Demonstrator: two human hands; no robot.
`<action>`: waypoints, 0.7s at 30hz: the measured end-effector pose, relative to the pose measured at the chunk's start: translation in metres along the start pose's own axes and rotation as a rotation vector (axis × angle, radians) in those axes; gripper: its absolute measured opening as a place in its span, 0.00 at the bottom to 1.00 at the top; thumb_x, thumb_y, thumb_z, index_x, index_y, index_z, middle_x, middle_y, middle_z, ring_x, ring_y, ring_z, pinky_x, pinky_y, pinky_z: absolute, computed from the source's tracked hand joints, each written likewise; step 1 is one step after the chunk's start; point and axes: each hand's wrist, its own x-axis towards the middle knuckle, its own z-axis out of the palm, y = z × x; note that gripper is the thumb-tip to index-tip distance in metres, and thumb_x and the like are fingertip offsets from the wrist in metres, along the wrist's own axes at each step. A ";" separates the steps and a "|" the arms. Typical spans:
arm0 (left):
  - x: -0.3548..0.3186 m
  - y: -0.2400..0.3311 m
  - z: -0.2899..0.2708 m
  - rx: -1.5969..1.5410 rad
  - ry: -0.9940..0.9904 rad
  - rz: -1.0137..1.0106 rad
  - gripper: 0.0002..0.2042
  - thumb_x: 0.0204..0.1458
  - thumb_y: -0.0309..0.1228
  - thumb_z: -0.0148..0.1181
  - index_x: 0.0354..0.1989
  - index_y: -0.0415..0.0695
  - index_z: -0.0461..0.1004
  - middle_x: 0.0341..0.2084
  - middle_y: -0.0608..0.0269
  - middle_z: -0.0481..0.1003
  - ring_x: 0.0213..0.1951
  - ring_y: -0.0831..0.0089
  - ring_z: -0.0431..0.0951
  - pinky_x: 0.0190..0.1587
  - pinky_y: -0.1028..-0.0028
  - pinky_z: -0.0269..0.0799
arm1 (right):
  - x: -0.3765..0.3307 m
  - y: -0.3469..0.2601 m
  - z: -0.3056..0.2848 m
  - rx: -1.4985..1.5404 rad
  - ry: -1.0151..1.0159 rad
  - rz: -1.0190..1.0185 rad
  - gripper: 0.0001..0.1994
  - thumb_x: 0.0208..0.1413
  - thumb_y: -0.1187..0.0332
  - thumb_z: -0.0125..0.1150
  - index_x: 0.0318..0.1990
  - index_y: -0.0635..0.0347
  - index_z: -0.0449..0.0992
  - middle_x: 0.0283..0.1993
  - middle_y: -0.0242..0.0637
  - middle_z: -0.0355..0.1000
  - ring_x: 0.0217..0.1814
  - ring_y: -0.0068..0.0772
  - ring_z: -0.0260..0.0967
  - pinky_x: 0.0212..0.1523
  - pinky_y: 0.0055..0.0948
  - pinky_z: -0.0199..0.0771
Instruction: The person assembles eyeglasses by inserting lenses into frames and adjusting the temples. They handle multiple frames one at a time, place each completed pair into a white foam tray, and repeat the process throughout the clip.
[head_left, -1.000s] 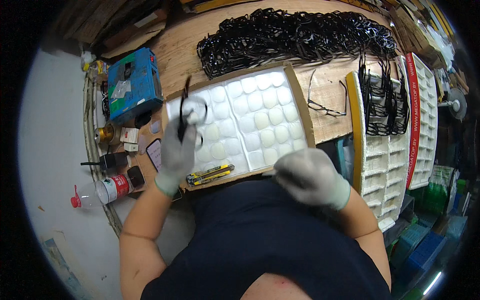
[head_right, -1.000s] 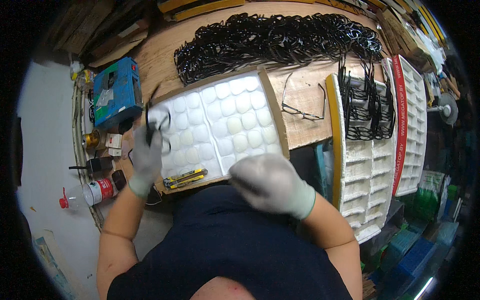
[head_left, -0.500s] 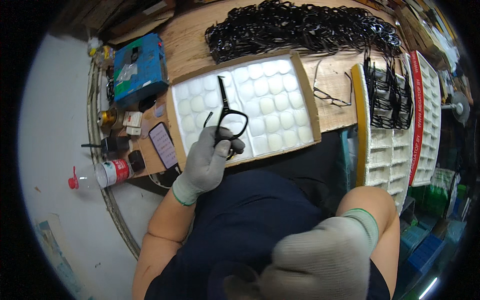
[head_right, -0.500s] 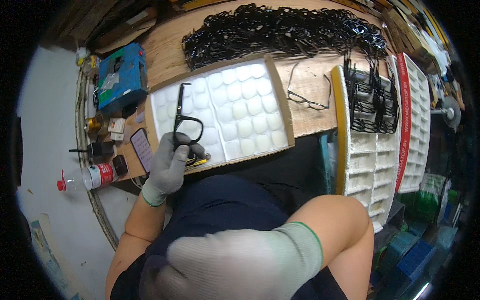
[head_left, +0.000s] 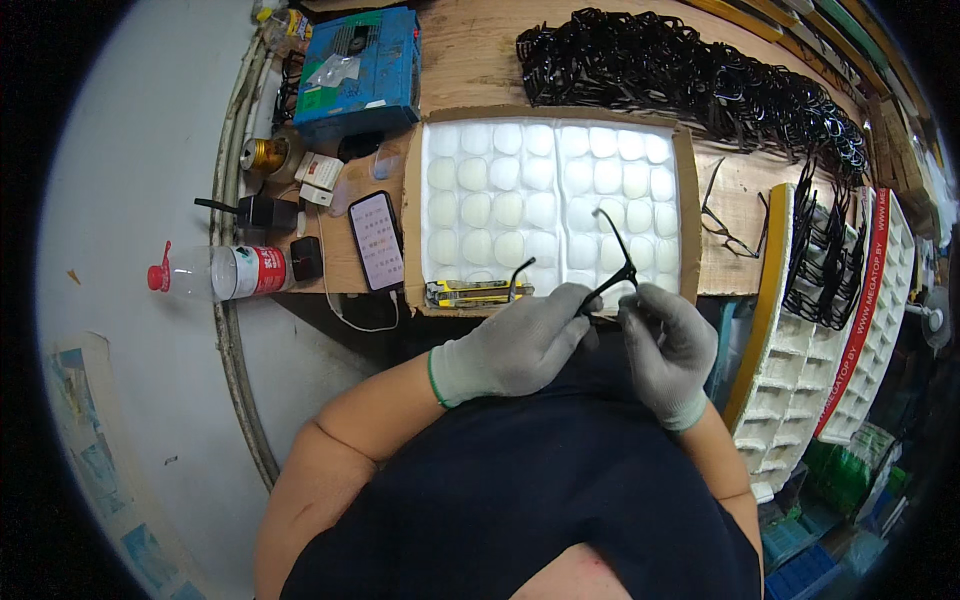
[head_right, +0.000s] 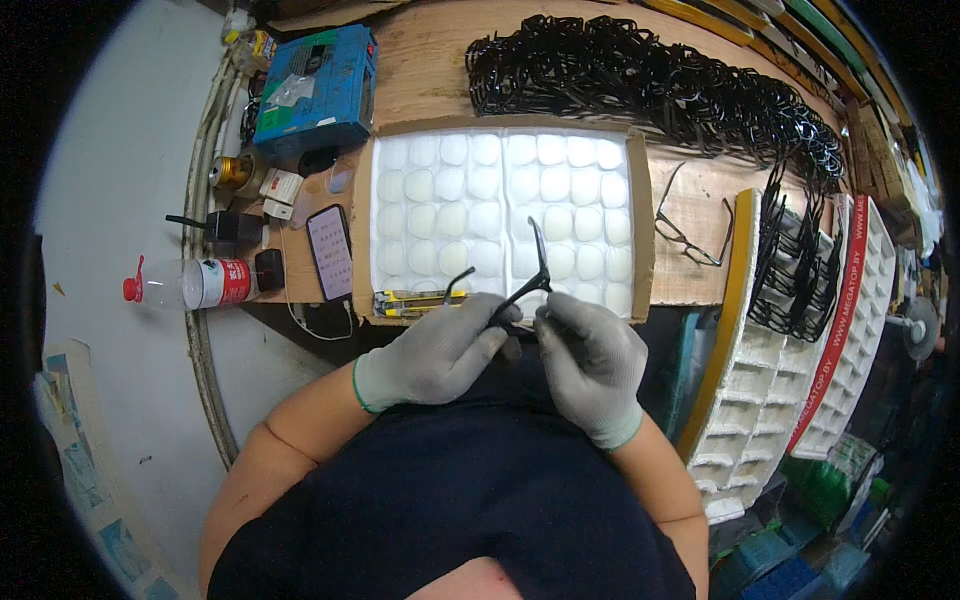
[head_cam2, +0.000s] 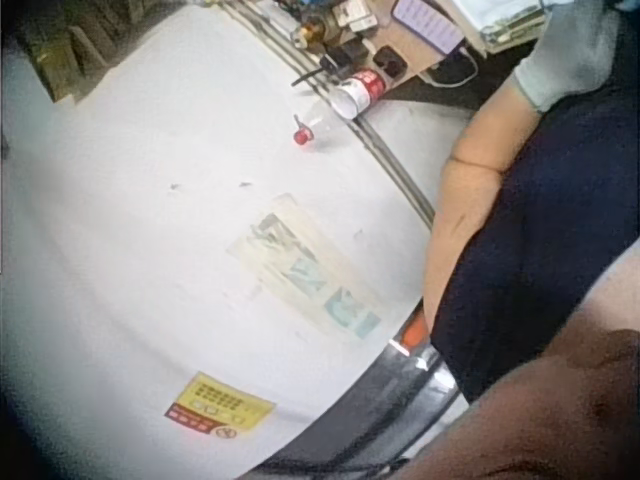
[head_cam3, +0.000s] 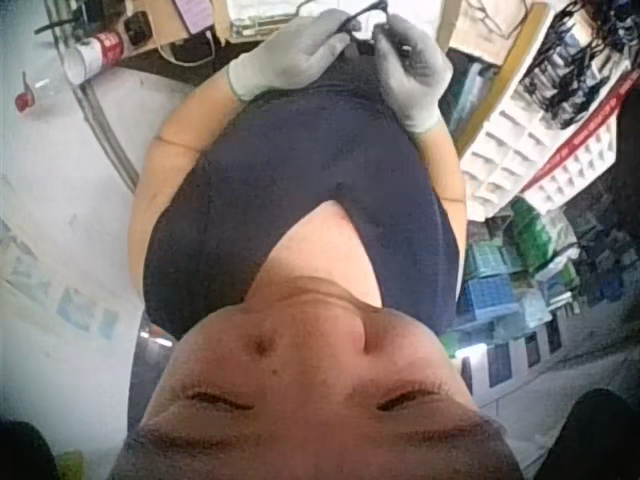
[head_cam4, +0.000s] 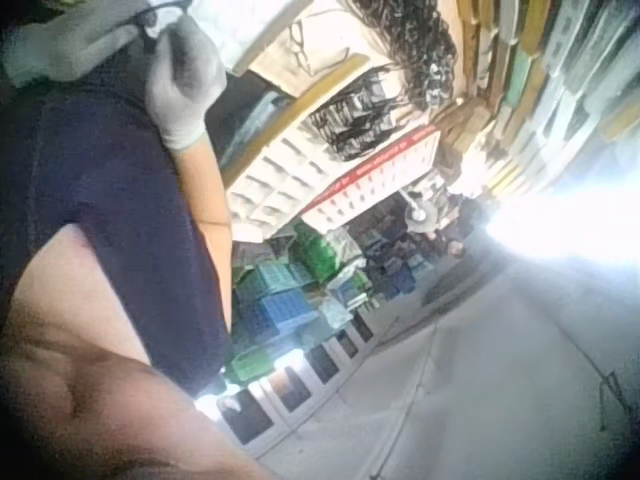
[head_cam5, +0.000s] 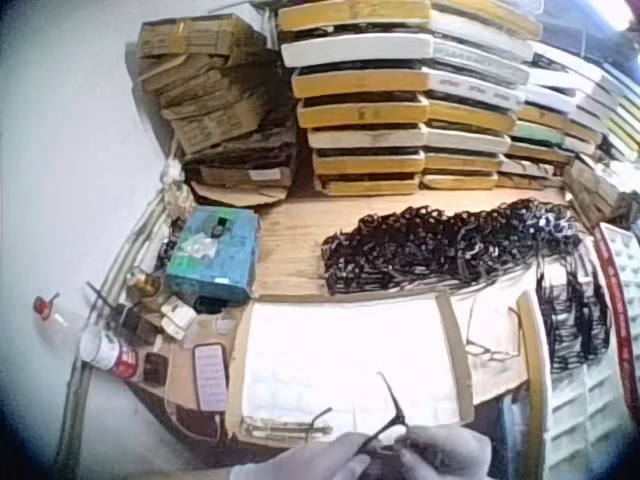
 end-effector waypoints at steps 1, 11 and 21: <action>0.004 -0.001 -0.001 0.013 0.018 -0.012 0.13 0.67 0.28 0.46 0.53 0.32 0.68 0.31 0.49 0.80 0.36 0.56 0.83 0.41 0.64 0.76 | -0.001 0.011 0.011 0.097 0.071 -0.003 0.11 0.56 0.81 0.67 0.47 0.70 0.79 0.37 0.44 0.80 0.36 0.26 0.79 0.40 0.25 0.79; -0.003 -0.002 -0.010 -0.074 0.020 -0.050 0.12 0.69 0.32 0.45 0.46 0.34 0.70 0.28 0.54 0.79 0.32 0.66 0.81 0.39 0.69 0.75 | 0.022 0.010 0.003 0.522 -0.188 0.507 0.10 0.63 0.72 0.60 0.47 0.69 0.73 0.38 0.35 0.74 0.37 0.21 0.72 0.39 0.24 0.75; -0.002 0.007 -0.027 -0.151 -0.121 -0.092 0.15 0.70 0.36 0.46 0.45 0.34 0.72 0.27 0.58 0.80 0.31 0.72 0.79 0.38 0.71 0.74 | 0.027 0.013 -0.016 0.481 -0.518 0.460 0.13 0.63 0.65 0.61 0.42 0.71 0.81 0.34 0.35 0.78 0.36 0.21 0.70 0.39 0.23 0.71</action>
